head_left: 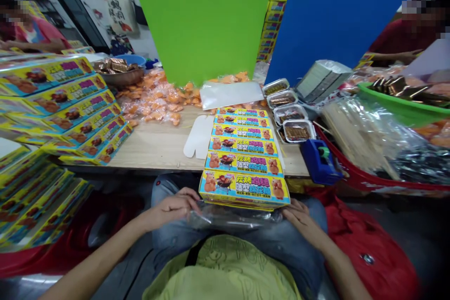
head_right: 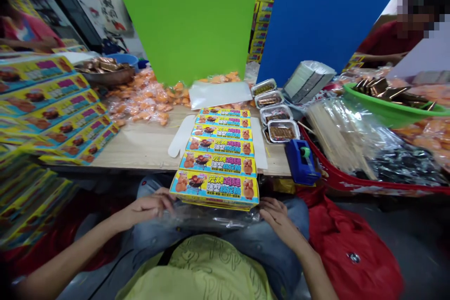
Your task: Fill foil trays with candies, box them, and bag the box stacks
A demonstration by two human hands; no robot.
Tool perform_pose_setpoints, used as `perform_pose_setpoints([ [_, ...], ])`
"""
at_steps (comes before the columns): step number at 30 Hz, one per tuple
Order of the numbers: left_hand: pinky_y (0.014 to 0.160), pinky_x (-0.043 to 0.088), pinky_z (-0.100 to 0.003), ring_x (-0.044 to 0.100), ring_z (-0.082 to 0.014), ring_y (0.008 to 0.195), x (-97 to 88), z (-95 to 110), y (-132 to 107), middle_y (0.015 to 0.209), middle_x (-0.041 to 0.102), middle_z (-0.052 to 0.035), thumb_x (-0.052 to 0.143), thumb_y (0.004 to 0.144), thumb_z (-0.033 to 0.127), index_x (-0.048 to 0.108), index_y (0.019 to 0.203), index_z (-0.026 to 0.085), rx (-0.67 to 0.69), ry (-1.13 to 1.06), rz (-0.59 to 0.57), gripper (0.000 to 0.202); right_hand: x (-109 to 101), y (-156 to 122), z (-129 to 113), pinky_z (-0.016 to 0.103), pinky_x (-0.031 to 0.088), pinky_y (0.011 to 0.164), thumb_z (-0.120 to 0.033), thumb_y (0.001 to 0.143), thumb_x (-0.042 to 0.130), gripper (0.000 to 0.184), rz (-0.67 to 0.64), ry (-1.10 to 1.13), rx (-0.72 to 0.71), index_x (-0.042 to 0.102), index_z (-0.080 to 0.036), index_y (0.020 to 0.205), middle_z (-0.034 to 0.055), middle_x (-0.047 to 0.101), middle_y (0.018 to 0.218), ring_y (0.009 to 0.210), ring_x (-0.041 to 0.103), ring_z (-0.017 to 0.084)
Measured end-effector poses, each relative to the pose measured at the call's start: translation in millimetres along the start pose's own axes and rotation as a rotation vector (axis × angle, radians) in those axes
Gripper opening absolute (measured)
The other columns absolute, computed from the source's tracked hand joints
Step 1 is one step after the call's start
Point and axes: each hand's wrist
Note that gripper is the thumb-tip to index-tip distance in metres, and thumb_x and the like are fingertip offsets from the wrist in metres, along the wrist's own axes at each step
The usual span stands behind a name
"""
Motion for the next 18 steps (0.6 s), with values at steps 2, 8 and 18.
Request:
perform_pose_setpoints([
  [2, 0.099, 0.036, -0.036, 0.045, -0.0238, 0.119, 0.8, 8.9, 0.2, 0.097, 0.068, -0.0087, 0.040, 0.092, 0.042, 0.068, 0.094, 0.020, -0.037, 0.042, -0.172, 0.035, -2.3, -0.6, -0.9, 0.057, 0.029, 0.101, -0.064, 0.082, 0.036, 0.051, 0.005, 0.020, -0.024, 0.072, -0.029, 0.080, 0.0070, 0.065, 0.113, 0.116, 0.048, 0.033],
  [8, 0.109, 0.022, -0.042, 0.023, -0.0260, 0.138, -3.6, -5.3, -4.4, 0.133, 0.053, -0.0064, 0.049, 0.089, 0.030, 0.067, 0.099, 0.024, -0.192, 0.180, -0.254, 0.021, 0.3, -5.3, 0.9, 0.053, 0.036, 0.099, -0.060, 0.071, 0.060, 0.034, 0.034, 0.100, -0.081, 0.075, -0.030, 0.075, 0.0083, 0.065, 0.114, 0.114, 0.048, 0.032],
  [18, 0.082, 0.042, -0.030, 0.057, -0.0227, 0.096, -28.9, -22.1, 3.1, 0.089, 0.067, -0.0070, 0.057, 0.081, 0.048, 0.067, 0.075, 0.017, -0.286, -0.345, 0.128, 0.032, -22.7, -11.9, -35.7, 0.050, 0.033, 0.103, -0.055, 0.076, 0.058, 0.032, 0.069, 0.361, -0.089, 0.075, -0.029, 0.080, 0.0073, 0.063, 0.116, 0.118, 0.047, 0.031],
])
Point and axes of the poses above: each hand's wrist, its own y-axis towards the middle knuckle, its own x-axis out of the palm, z = x × y
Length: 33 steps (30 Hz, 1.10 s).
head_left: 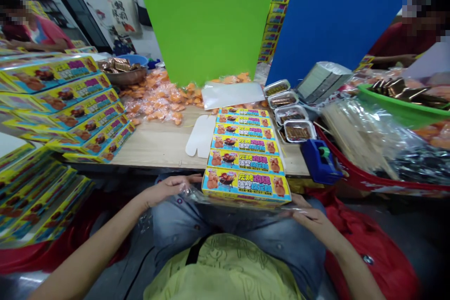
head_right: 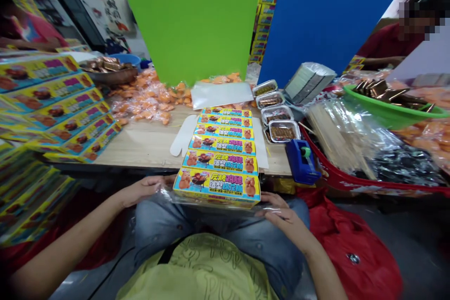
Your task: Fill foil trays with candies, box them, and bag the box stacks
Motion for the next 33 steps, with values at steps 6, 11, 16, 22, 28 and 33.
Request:
perform_pose_setpoints([
  [6, 0.075, 0.043, -0.025, 0.058, -0.0197, 0.085, 16.9, 20.1, 20.3, 0.075, 0.065, -0.0072, 0.070, 0.073, 0.038, 0.069, 0.069, 0.013, 0.139, -0.355, 0.242, 0.026, 3.9, 6.0, -5.0, 0.039, 0.045, 0.091, -0.052, 0.075, 0.060, 0.031, 0.194, 0.418, -0.026, 0.074, -0.025, 0.075, 0.0076, 0.061, 0.105, 0.102, 0.054, 0.025],
  [11, 0.048, 0.035, -0.020, 0.047, -0.0086, 0.047, 38.5, 18.2, 36.5, 0.054, 0.055, 0.0020, 0.082, 0.056, 0.038, 0.066, 0.062, 0.014, 0.151, -0.513, 0.299, 0.029, 13.2, 19.1, -8.7, 0.039, 0.049, 0.082, -0.048, 0.067, 0.069, 0.019, 0.301, 0.651, -0.113, 0.072, -0.029, 0.067, 0.0052, 0.059, 0.104, 0.099, 0.055, 0.026],
  [16, 0.055, 0.042, -0.023, 0.052, -0.0123, 0.056, 41.4, 23.5, 36.8, 0.053, 0.055, 0.0002, 0.085, 0.048, 0.041, 0.061, 0.047, 0.014, 0.245, -0.585, 0.354, 0.036, 13.7, 16.4, -16.5, 0.040, 0.050, 0.077, -0.048, 0.062, 0.074, 0.011, 0.377, 0.690, -0.143, 0.072, -0.039, 0.069, 0.0019, 0.060, 0.102, 0.094, 0.058, 0.024],
  [22, 0.056, 0.043, -0.020, 0.054, -0.0094, 0.055, 48.0, 26.2, 57.3, 0.058, 0.061, 0.0010, 0.076, 0.066, 0.037, 0.065, 0.062, 0.014, 0.282, -0.739, 0.548, 0.026, 14.0, 30.9, -19.2, 0.044, 0.047, 0.087, -0.055, 0.069, 0.065, 0.022, 0.453, 0.708, -0.077, 0.071, -0.033, 0.071, 0.0025, 0.061, 0.107, 0.097, 0.058, 0.026],
  [28, 0.058, 0.049, -0.020, 0.060, -0.0095, 0.055, 46.7, 34.7, 83.3, 0.065, 0.066, 0.0011, 0.074, 0.067, 0.022, 0.064, 0.075, 0.013, 0.221, -0.928, 0.643, 0.016, 16.9, 62.3, -34.1, 0.044, 0.042, 0.096, -0.050, 0.068, 0.067, 0.022, 0.520, 0.854, -0.027, 0.071, -0.029, 0.073, 0.0013, 0.060, 0.118, 0.107, 0.055, 0.026],
  [33, 0.054, 0.048, -0.014, 0.058, -0.0052, 0.050, 33.8, 32.9, 84.5, 0.057, 0.062, 0.0046, 0.065, 0.075, 0.017, 0.060, 0.071, 0.015, 0.216, -1.029, 0.723, 0.007, 16.1, 70.6, -33.8, 0.045, 0.041, 0.098, -0.045, 0.072, 0.065, 0.021, 0.571, 0.737, -0.082, 0.071, -0.026, 0.079, 0.0040, 0.058, 0.123, 0.116, 0.050, 0.028],
])
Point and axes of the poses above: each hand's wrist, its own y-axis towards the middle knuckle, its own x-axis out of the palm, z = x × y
